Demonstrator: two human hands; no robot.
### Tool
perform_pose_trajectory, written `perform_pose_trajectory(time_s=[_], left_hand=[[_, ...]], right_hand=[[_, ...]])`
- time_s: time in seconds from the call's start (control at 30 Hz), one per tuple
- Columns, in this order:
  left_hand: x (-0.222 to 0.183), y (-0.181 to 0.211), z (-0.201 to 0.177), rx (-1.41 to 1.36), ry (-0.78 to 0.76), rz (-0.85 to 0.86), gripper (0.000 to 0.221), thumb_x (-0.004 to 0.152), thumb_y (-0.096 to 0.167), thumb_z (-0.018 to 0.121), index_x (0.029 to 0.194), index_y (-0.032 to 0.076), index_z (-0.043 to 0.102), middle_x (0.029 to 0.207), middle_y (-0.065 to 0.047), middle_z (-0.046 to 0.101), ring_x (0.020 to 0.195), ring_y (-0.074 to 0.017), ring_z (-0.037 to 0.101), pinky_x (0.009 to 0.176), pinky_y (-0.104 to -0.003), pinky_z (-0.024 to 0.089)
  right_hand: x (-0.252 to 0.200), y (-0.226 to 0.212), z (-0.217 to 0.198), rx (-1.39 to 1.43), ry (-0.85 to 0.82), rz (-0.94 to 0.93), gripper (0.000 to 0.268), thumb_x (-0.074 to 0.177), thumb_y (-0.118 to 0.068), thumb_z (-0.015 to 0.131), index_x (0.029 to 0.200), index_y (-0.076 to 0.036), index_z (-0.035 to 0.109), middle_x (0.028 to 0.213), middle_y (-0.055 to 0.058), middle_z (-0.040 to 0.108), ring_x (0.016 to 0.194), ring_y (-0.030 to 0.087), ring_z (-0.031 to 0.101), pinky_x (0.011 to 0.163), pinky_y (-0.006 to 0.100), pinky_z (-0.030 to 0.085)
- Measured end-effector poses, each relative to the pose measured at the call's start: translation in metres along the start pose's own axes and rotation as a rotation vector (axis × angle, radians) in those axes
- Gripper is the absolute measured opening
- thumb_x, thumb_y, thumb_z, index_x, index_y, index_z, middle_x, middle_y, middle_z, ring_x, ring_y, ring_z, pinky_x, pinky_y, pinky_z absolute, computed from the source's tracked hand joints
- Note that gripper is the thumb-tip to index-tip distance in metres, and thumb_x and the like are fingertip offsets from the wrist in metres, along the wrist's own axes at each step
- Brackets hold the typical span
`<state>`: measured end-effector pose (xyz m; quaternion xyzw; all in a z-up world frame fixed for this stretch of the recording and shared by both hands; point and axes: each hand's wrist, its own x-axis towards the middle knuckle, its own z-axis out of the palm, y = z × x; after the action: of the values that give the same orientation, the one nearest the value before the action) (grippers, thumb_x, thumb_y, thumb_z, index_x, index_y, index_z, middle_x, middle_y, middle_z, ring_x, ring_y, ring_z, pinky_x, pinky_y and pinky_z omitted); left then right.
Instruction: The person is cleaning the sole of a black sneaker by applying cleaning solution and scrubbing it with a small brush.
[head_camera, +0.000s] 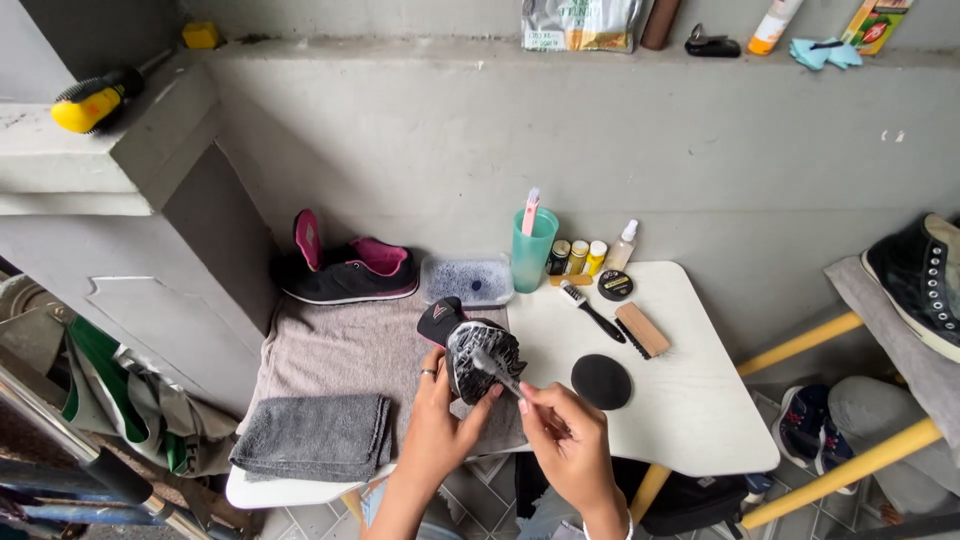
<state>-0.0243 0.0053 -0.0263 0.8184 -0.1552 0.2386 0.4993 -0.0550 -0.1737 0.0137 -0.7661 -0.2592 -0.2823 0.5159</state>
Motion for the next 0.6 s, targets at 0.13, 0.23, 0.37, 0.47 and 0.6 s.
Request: perform_pose_trajectory(time_s=[0.13,0.23,0.37,0.47,0.6], left_hand=[[-0.0004,0.0002,-0.0016,0.013,-0.032,-0.072,0.053,0.089,0.034,0.075,0.133,0.008,0.058,0.145,-0.025,0.045,0.139,-0.0383,0.047,0.109,-0.041,0.041],[0.0043,0.0013,-0.0017,0.005,-0.021,-0.032,0.052,0.09,0.03,0.075,0.132,0.007,0.057,0.142,-0.026,0.046,0.135,-0.0391,0.051,0.108,-0.042,0.042],[0.0039,0.0043,-0.0028,-0.012,-0.02,0.033,0.045,0.09,0.026,0.074,0.127,0.005,0.058,0.137,-0.025,0.048,0.133,-0.0386,0.05,0.109,-0.042,0.041],[0.0062,0.0072,-0.004,0.0,-0.029,0.022,0.05,0.091,0.026,0.074,0.131,0.004,0.055,0.137,-0.024,0.047,0.132,-0.0377,0.05,0.109,-0.043,0.042],[0.0056,0.0013,-0.003,-0.008,-0.039,0.028,0.055,0.091,0.026,0.074,0.136,0.003,0.053,0.14,-0.027,0.046,0.135,-0.0397,0.048,0.111,-0.044,0.04]], right_hand=[[0.0002,-0.0039,0.003,-0.186,0.169,-0.012,0.005,0.096,-0.002,0.064,0.098,-0.001,0.068,0.065,0.001,0.055,0.052,0.005,0.04,0.047,0.022,0.037],[0.0013,0.0011,0.0035,-0.013,-0.005,0.006,0.007,0.096,-0.003,0.065,0.1,0.0,0.069,0.068,0.0,0.051,0.057,0.007,0.04,0.049,0.022,0.038],[-0.0017,0.0037,0.0057,-0.051,0.069,-0.001,0.007,0.097,0.0,0.063,0.103,0.0,0.067,0.068,0.001,0.051,0.056,0.007,0.037,0.049,0.022,0.035],[0.0014,0.0051,0.0093,0.014,0.034,-0.013,0.007,0.097,0.001,0.063,0.104,0.0,0.066,0.068,0.001,0.048,0.057,0.007,0.036,0.05,0.022,0.034],[0.005,0.0022,0.0091,-0.007,0.013,-0.03,0.004,0.098,-0.001,0.064,0.099,0.0,0.067,0.065,-0.001,0.048,0.053,0.005,0.033,0.046,0.021,0.028]])
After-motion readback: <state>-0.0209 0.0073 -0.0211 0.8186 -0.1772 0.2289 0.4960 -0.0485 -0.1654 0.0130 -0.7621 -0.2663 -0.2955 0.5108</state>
